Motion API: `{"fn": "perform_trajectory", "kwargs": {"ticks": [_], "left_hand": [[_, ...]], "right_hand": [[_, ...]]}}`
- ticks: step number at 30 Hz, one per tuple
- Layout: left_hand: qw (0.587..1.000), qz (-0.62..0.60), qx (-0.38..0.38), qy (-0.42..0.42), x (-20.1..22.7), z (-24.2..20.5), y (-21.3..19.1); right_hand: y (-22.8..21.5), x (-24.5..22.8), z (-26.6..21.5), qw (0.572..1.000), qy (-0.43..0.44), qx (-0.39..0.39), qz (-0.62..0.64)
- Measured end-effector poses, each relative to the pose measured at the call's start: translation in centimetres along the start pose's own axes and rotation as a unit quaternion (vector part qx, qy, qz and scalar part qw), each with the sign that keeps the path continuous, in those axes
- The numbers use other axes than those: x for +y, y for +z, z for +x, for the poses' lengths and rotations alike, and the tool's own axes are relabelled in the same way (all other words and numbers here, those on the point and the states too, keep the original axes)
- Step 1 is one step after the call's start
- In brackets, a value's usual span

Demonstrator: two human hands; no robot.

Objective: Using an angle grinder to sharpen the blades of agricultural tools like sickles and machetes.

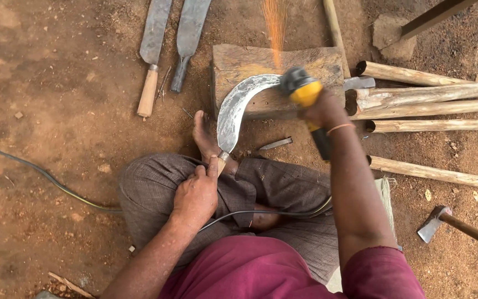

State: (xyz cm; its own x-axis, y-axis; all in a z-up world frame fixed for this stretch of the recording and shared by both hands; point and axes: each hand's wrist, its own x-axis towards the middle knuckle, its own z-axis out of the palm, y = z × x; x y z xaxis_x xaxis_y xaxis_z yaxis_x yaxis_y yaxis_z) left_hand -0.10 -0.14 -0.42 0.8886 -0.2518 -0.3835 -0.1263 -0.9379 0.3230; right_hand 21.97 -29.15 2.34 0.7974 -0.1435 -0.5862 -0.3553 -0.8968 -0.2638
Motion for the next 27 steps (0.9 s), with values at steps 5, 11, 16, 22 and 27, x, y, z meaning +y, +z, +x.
{"fn": "perform_trajectory", "kwargs": {"ticks": [5, 11, 16, 22, 27], "left_hand": [[0.999, 0.000, -0.037, -0.010, 0.4, -0.1, -0.6], [1.000, 0.006, -0.024, -0.009, 0.6, -0.5, -1.4], [0.999, 0.004, -0.029, -0.022, 0.0, 0.1, 0.2], [0.999, -0.021, -0.015, -0.031, 0.3, -0.2, -1.0], [0.998, -0.026, 0.047, -0.041, -0.1, -0.2, -0.4]], "right_hand": [[-0.3, 1.2, 1.0, 0.998, 0.013, 0.036, -0.046], [4.2, -3.7, -1.7, 0.991, -0.133, -0.017, -0.013], [1.8, -1.8, -1.2, 0.999, -0.049, 0.010, 0.004], [-2.4, 2.9, -2.8, 0.995, 0.092, 0.026, 0.025], [-0.6, 10.4, -3.6, 0.952, 0.041, 0.080, 0.291]]}}
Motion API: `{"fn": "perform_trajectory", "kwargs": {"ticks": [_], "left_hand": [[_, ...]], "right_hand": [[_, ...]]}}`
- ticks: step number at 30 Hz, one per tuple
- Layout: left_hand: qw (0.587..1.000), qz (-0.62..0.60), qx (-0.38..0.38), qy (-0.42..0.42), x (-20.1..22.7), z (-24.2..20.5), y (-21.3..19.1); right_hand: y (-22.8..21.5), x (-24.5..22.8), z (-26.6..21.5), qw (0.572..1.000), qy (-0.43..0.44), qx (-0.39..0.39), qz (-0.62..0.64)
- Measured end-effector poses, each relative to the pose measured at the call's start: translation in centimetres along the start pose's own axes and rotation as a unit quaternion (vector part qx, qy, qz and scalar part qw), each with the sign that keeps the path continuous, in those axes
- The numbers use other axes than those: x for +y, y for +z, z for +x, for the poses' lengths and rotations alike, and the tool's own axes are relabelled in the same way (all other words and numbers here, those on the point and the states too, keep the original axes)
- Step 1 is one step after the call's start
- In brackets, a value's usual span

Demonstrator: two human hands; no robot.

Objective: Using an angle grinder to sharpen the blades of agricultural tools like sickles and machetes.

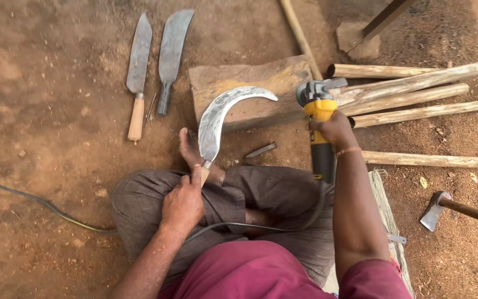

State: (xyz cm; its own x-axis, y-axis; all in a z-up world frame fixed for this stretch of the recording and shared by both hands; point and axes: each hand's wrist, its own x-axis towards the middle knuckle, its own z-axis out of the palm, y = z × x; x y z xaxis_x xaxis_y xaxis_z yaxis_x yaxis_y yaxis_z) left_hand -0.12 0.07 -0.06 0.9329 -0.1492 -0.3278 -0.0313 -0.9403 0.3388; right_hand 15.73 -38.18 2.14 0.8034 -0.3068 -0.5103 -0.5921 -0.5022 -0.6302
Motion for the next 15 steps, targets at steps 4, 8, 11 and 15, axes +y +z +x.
{"fn": "perform_trajectory", "kwargs": {"ticks": [4, 8, 11, 15], "left_hand": [[1.000, 0.009, -0.019, -0.018, 0.1, -0.1, -0.6], [0.999, 0.043, -0.013, -0.023, 0.6, -0.5, -2.2], [0.995, 0.094, 0.006, -0.044, 1.9, -1.0, -4.0], [0.986, 0.121, 0.112, 0.014, 5.6, -1.0, -8.4]], "right_hand": [[-0.5, 5.7, -1.5, 0.910, -0.113, -0.013, 0.398], [1.1, 10.1, -2.6, 0.805, -0.165, -0.063, 0.567], [1.7, 11.7, -2.9, 0.747, -0.194, -0.112, 0.626], [2.5, 11.6, -2.6, 0.713, -0.202, -0.114, 0.661]]}}
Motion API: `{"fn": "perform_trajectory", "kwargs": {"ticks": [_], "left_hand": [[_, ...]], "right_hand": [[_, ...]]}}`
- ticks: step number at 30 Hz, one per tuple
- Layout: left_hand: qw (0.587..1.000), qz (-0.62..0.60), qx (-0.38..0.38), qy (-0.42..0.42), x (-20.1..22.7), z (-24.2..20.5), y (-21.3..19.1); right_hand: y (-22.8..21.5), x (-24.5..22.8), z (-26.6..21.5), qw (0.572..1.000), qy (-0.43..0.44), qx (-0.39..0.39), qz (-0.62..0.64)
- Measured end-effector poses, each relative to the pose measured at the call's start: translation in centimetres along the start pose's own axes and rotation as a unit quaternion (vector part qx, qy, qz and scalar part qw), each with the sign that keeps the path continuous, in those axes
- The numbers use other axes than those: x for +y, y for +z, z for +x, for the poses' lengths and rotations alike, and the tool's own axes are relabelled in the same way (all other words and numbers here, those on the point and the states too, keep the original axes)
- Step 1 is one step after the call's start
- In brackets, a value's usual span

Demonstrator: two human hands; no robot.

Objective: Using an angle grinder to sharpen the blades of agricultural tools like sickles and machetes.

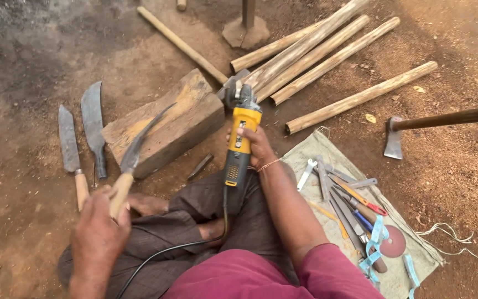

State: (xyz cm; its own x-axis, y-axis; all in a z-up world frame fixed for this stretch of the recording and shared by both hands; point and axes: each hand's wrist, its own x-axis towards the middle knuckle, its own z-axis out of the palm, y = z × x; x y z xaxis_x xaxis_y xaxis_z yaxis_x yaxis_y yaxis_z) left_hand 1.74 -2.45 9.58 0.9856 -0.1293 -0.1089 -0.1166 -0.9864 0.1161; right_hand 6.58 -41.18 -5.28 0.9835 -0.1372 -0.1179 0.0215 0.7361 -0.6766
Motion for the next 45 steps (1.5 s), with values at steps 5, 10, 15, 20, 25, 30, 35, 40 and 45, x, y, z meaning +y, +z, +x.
{"fn": "perform_trajectory", "kwargs": {"ticks": [5, 10, 15, 20, 25, 30, 35, 40, 45], "left_hand": [[0.994, -0.046, 0.102, 0.018, 5.8, 4.0, -6.2], [0.949, -0.048, 0.287, 0.118, 3.6, 10.0, -5.8], [0.946, -0.166, 0.267, 0.082, 0.4, 14.6, -3.6], [0.937, -0.183, 0.277, 0.107, -1.4, 18.2, -1.5], [0.938, -0.205, 0.268, 0.084, -0.7, 19.2, -1.9], [0.920, -0.233, 0.278, 0.150, 0.9, 17.7, -3.8], [0.933, -0.214, 0.266, 0.114, 2.9, 14.4, -6.9], [0.803, -0.429, 0.323, 0.258, -0.7, 15.0, -4.2], [0.689, -0.560, 0.405, 0.216, -6.8, 19.3, 2.2]], "right_hand": [[0.4, 0.7, -0.1, 0.999, -0.023, -0.007, 0.048], [1.0, 0.3, -0.4, 0.999, -0.027, 0.006, 0.029], [0.6, 0.3, -0.6, 1.000, -0.023, 0.014, 0.014], [1.1, 0.3, -0.3, 1.000, -0.020, 0.012, -0.006], [3.4, 0.9, -0.5, 0.999, -0.019, -0.029, -0.001], [2.8, 1.6, 0.5, 0.998, -0.012, -0.031, -0.055], [2.4, 1.6, 1.0, 0.996, 0.005, -0.003, -0.083], [1.5, 1.9, 1.2, 0.997, 0.023, 0.005, -0.077], [1.5, 0.9, 0.9, 0.994, 0.036, 0.015, -0.105]]}}
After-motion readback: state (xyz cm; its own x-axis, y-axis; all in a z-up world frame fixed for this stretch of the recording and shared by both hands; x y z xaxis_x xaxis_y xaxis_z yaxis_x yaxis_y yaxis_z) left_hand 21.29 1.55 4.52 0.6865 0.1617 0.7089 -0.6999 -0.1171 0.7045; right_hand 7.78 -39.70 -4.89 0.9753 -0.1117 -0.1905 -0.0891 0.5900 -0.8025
